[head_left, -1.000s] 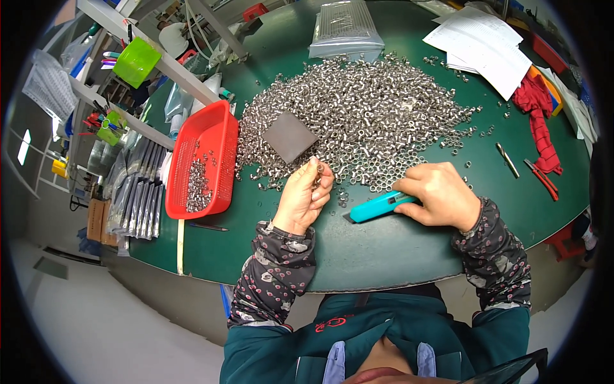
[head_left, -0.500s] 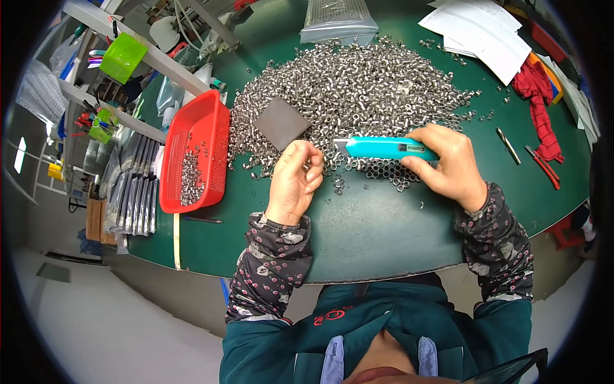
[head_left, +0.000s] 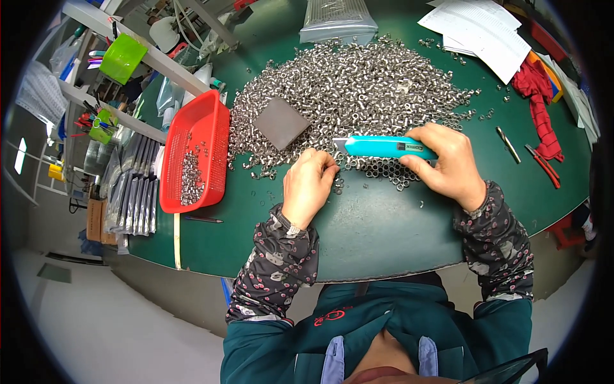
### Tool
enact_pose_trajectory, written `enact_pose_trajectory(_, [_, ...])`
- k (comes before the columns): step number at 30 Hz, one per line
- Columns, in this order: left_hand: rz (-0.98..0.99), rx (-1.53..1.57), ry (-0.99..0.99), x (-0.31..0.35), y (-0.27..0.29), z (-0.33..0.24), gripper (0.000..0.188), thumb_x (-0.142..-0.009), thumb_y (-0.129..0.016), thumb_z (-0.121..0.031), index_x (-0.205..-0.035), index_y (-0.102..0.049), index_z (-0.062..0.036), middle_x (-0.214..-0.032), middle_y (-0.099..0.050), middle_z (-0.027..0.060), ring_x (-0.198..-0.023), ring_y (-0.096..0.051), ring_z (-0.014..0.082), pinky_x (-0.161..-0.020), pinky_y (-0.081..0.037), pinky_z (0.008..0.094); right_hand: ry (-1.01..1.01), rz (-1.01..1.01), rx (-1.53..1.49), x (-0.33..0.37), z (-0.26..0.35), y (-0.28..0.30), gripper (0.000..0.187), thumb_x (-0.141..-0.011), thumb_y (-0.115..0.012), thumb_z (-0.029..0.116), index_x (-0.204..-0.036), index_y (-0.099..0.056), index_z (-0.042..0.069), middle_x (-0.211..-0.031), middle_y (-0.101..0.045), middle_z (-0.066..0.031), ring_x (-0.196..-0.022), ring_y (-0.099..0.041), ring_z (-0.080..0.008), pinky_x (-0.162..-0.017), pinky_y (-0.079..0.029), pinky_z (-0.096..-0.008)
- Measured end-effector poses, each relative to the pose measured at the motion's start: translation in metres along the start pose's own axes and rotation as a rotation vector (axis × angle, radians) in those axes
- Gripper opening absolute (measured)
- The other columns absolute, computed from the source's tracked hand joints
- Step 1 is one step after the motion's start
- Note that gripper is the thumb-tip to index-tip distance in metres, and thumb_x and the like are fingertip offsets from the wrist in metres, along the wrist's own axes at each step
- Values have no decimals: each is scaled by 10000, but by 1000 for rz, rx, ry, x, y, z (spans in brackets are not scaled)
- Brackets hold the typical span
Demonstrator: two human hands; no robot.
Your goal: Inspecting and sorting small metal components at a workbench in a manufacturing environment.
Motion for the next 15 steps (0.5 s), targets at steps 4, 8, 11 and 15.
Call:
enact_pose_trajectory(4, [-2,155,0,-2,3,3,102,-712,-580,-120,-729,-524,-38,-660,-459,64,-561,-473,195,-530,-384,302,8,-11,3,0,2,0,242,-629,-656,182,-785,-562,21,-661,-537,-95,-582,-543,-251,-509,-423,-318])
enact_pose_trajectory(8, [245,1293,410,5,-19,26,102,-838,-472,-143,-811,-466,-45,-645,-422,-9,-546,-365,47,-402,-274,161,-6,9,34,2,1,-2,233,-632,-654,183,-782,-564,30,-649,-530,-93,-575,-536,-253,-507,-419,-324])
enact_pose_trajectory(11, [210,1498,441,5,-21,18,93,-859,-439,-148,-852,-449,-56,-761,-473,44,-546,-356,39,-367,-254,136,16,4,20,4,4,-4,220,-636,-650,184,-775,-565,36,-642,-527,-90,-573,-533,-254,-508,-417,-332])
enact_pose_trajectory(15, [216,1649,427,7,-22,18,101,-862,-429,-140,-885,-467,-50,-786,-472,41,-550,-361,41,-364,-264,130,-20,66,-6,5,3,-13,227,-651,-641,204,-782,-569,34,-671,-547,-95,-598,-544,-262,-525,-424,-335])
Point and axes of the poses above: each hand's wrist, its own x-axis away from the middle knuckle, its own y-axis out of the back of the hand, z = x × y, the point moved 8 cm from there along -x, towards the middle knuckle
